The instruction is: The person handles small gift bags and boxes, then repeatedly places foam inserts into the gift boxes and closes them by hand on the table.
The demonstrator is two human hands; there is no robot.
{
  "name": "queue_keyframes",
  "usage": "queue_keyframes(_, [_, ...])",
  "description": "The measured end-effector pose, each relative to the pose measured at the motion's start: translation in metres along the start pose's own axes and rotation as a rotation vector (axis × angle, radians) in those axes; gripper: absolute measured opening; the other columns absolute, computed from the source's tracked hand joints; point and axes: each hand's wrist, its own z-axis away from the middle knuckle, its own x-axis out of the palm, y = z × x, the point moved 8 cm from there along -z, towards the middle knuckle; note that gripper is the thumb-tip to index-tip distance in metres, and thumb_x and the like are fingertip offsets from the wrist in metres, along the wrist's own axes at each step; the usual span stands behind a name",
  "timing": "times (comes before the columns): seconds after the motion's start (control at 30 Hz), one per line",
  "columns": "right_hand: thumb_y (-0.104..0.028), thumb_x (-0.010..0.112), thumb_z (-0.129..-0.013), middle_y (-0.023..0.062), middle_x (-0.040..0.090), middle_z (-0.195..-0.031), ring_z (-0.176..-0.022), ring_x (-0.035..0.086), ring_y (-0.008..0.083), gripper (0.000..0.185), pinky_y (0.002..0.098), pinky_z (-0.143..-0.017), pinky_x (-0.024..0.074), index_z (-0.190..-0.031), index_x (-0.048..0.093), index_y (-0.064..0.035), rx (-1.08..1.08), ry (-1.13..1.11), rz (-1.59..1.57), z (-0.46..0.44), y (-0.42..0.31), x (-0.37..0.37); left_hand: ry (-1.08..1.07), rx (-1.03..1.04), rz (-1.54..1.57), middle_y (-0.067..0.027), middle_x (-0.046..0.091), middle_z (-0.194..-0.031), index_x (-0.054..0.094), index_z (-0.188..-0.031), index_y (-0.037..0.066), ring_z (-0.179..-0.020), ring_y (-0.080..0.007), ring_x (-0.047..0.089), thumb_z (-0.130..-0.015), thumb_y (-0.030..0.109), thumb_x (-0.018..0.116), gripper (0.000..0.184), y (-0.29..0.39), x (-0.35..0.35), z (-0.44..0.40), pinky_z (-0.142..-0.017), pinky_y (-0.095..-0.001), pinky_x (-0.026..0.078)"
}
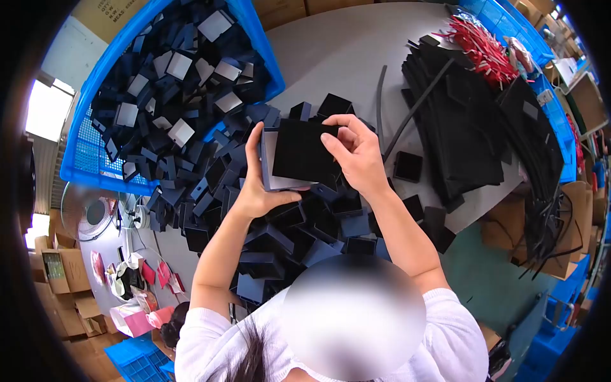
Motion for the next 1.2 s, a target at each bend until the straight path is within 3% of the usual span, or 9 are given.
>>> queue_keyframes(0.27, [-0.004,0.067,-0.085,-0.0056,0.058,-0.075,-0.064,0.047,0.0008,0.030,0.0146,-0.058,0.0353,-0.115,0.064,-0.0036,-0.034,-0.076,0.058,0.017,-0.010,-0.020,-0.157,0.100,-0.061,-0.0133,0.040,-0.135,0.008,-0.150,0.022,-0.126,-0.0278,0.043,-0.075,0.008,0.071,0.099,-0.010,0.033,-0.001,-0.102,-0.0417,0.042])
queue_keyframes(0.4, [-0.009,0.050,-0.094,0.0163,0.037,-0.143,-0.122,0.041,0.0287,0.037,0.0375,-0.104,0.0338,-0.130,0.054,-0.0048,-0.382,-0.099,0.520,0.022,-0.020,0.004,0.136,-0.133,0.343,-0.0121,0.048,-0.126,0.021,-0.144,0.027,-0.115,-0.0264,0.053,-0.087,0.018,0.064,0.072,-0.021,0.043,0.001,-0.086,-0.0492,0.054])
queue_keyframes(0.43, [-0.009,0.050,-0.094,0.0163,0.037,-0.143,-0.122,0.041,0.0287,0.037,0.0375,-0.104,0.0338,-0.130,0.054,-0.0048,-0.396,-0.138,0.501,0.023,-0.014,0.010,0.239,-0.126,0.255,-0.0096,0.050,-0.118,0.028,-0.141,0.021,-0.102,-0.0166,0.054,-0.093,0.013,0.060,0.059,-0.025,0.037,0.001,-0.080,-0.0323,0.053])
queue_keyframes(0.57, [-0.014,0.046,-0.098,0.0165,0.048,-0.136,-0.119,0.050,0.0266,0.044,0.0354,-0.100,0.0385,-0.140,0.039,-0.0035,-0.183,0.154,0.367,0.019,0.021,-0.008,0.301,0.046,-0.032,-0.0079,0.053,-0.110,0.032,-0.138,0.016,-0.095,-0.0123,0.055,-0.095,0.009,0.056,0.049,-0.020,0.018,0.004,-0.077,-0.0271,0.050])
queue_keyframes(0.77, [-0.015,0.049,-0.096,0.0184,0.059,-0.121,-0.114,0.056,0.0267,0.034,0.0364,-0.099,0.0397,-0.128,0.050,-0.0020,-0.164,0.266,0.470,0.008,0.069,-0.074,0.254,-0.164,-0.324,-0.0131,0.058,-0.109,0.027,-0.142,0.015,-0.094,-0.0176,0.058,-0.076,0.012,0.077,0.083,0.008,-0.027,0.021,-0.085,-0.0311,0.048])
queue_keyframes(0.83, [-0.021,0.060,-0.089,0.0200,0.056,-0.125,-0.116,0.053,0.0339,0.047,0.0411,-0.102,0.0387,-0.130,0.047,-0.0022,-0.104,0.276,1.096,-0.002,0.128,-0.149,0.130,-0.264,-0.608,-0.0122,0.058,-0.110,0.024,-0.145,0.016,-0.097,-0.0203,0.058,-0.074,0.013,0.078,0.089,0.029,-0.044,0.030,-0.088,-0.0353,0.048])
queue_keyframes(0.97, [-0.031,0.076,-0.073,0.0211,0.034,-0.144,-0.120,0.043,0.0478,0.082,0.0497,-0.101,0.0382,-0.140,0.032,-0.0119,0.500,0.264,1.666,0.031,0.228,-0.244,0.693,-0.176,-0.495,-0.0181,0.057,-0.116,0.053,-0.126,0.003,-0.104,-0.0250,0.058,-0.071,0.028,0.077,0.065,0.032,-0.235,0.026,-0.086,-0.0361,0.049])
queue_keyframes(1.07, [-0.037,0.074,-0.074,0.0209,0.034,-0.143,-0.125,0.037,0.0463,0.082,0.0564,-0.099,0.0365,-0.141,0.031,-0.0168,0.501,0.259,1.549,0.036,0.234,-0.254,1.328,-0.291,-1.419,-0.0234,0.051,-0.122,0.041,-0.133,0.005,-0.115,-0.0395,0.051,-0.068,0.029,0.077,0.078,0.005,-0.425,0.072,-0.094,-0.0459,0.045])
queue_keyframes(1.2, [-0.043,0.069,-0.076,0.0188,0.040,-0.139,-0.127,0.036,0.0427,0.073,0.0619,-0.093,0.0357,-0.136,0.037,-0.0156,0.594,0.331,1.708,0.034,0.234,-0.255,1.228,-0.719,-1.586,-0.0184,0.059,-0.116,0.049,-0.122,0.007,-0.106,-0.0353,0.060,-0.071,0.035,0.074,0.062,-0.038,-0.501,0.116,-0.091,-0.0479,0.047])
